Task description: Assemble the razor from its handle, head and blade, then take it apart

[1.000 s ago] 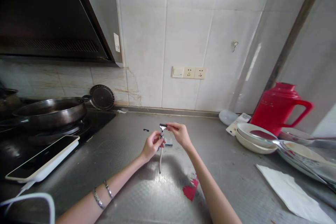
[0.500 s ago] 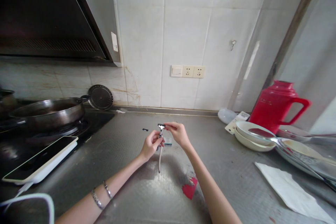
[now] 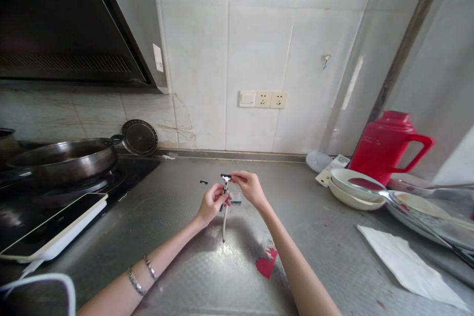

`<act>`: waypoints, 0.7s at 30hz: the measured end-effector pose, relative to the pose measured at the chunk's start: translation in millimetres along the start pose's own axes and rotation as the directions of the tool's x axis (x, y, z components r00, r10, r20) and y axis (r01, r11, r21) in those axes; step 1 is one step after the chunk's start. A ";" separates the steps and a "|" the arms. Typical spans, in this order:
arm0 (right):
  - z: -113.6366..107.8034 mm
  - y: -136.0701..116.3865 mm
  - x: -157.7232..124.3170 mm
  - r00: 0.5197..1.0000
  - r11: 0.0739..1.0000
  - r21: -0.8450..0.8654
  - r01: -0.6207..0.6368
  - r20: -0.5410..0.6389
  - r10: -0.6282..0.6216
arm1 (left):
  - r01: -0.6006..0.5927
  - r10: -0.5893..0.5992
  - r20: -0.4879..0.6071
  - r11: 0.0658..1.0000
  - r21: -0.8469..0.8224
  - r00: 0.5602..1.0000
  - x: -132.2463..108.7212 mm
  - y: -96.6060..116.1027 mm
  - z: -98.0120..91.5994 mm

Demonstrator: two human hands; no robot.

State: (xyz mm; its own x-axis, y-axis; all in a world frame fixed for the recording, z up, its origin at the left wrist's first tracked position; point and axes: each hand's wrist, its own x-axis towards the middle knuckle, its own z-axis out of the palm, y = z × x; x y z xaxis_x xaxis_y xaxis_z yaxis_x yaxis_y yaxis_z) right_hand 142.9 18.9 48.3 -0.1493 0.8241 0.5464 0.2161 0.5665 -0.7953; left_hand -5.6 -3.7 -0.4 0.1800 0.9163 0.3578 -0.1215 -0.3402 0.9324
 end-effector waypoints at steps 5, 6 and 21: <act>-0.5 -1.1 0.0 1.000 1.000 -0.015 0.000 0.000 0.000 | 0.015 -0.015 -0.003 1.000 -0.005 1.000 0.0 -2.1 0.5; -0.8 -1.1 -0.1 1.000 1.000 -0.016 0.003 -0.001 -0.003 | 0.017 -0.017 -0.001 1.000 -0.001 1.000 0.0 -2.8 0.5; -6.0 2.3 0.7 0.997 0.994 -0.085 0.065 0.045 -0.061 | 0.052 -0.052 0.005 0.998 -0.026 0.999 1.2 -4.9 3.5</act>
State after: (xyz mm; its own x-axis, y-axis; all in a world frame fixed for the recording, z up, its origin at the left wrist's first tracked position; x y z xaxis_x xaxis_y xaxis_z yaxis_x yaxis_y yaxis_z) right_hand 149.1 20.7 48.4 -0.2056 0.7868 0.5819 0.2872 0.6169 -0.7327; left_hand -1.4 -1.7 -4.4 0.1905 0.9317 0.3093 -0.1378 -0.2866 0.9481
